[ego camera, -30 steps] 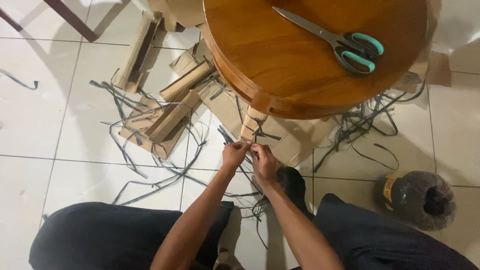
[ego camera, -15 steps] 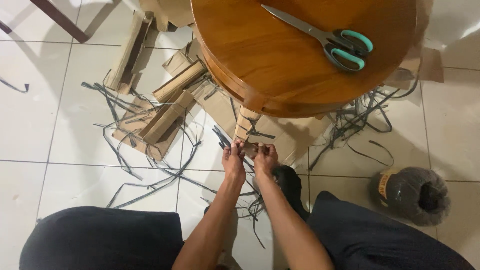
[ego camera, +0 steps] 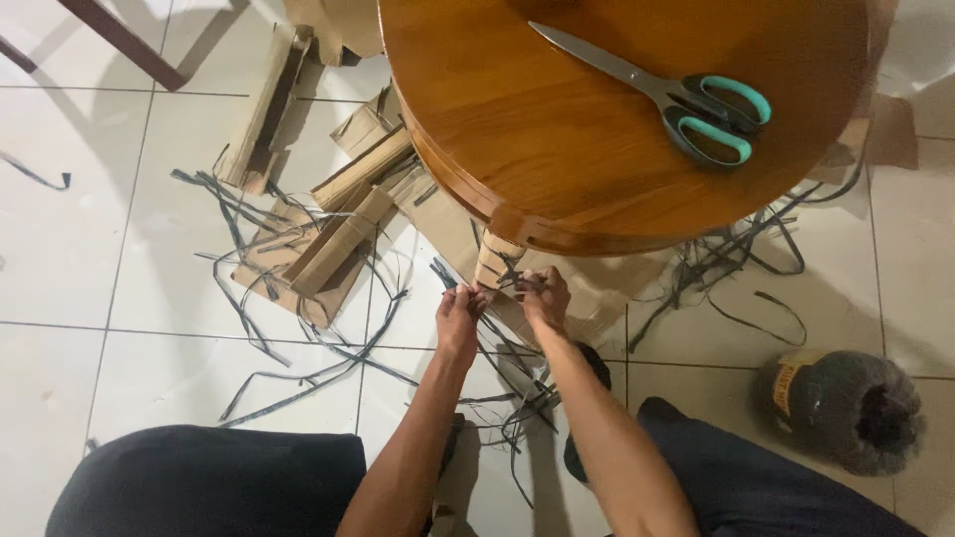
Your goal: Wrapping a wooden table leg with black plastic straps
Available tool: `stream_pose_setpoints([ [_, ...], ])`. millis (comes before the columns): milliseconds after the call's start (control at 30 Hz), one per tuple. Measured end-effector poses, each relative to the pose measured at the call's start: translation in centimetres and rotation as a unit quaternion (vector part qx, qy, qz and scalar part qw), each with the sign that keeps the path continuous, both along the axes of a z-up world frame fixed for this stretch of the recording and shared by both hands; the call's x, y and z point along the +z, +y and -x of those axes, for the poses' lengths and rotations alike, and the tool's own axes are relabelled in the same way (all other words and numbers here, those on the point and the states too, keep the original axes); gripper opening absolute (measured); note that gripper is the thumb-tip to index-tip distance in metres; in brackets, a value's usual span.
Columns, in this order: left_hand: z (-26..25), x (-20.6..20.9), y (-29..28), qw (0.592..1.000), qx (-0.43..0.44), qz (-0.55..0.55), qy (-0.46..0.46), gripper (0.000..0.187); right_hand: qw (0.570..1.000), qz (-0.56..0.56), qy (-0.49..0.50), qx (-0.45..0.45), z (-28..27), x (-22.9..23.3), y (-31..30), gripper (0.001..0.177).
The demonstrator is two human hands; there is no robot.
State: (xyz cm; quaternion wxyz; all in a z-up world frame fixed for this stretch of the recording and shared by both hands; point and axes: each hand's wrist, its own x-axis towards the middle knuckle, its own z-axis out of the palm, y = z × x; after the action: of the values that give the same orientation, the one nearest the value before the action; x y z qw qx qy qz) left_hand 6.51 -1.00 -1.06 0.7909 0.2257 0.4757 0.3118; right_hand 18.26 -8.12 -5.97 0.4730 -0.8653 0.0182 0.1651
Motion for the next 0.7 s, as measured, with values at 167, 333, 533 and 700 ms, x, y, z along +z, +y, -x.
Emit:
stream_pose_setpoints([
  [167, 0.8, 1.5, 0.1, 0.992, -0.078, -0.095, 0.022, 0.015, 0.953, -0.013, -0.245, 0.180, 1.1, 7.9, -3.7, 0.016],
  [333, 1.1, 1.2, 0.1, 0.963, -0.141, -0.209, 0.100, 0.020, 0.918, 0.023, -0.256, 0.301, 3.3, 1.5, -4.0, 0.023],
  [533, 0.9, -0.3, 0.4, 0.871, -0.224, -0.337, 0.279, 0.018, 0.944, -0.067, -0.214, 0.244, 4.5, 3.6, -3.2, 0.015],
  [700, 0.5, -1.2, 0.7, 0.791, -0.305, -0.373, 0.377, 0.018, 0.953, -0.058, -0.169, 0.243, 4.6, 5.6, -3.4, 0.014],
])
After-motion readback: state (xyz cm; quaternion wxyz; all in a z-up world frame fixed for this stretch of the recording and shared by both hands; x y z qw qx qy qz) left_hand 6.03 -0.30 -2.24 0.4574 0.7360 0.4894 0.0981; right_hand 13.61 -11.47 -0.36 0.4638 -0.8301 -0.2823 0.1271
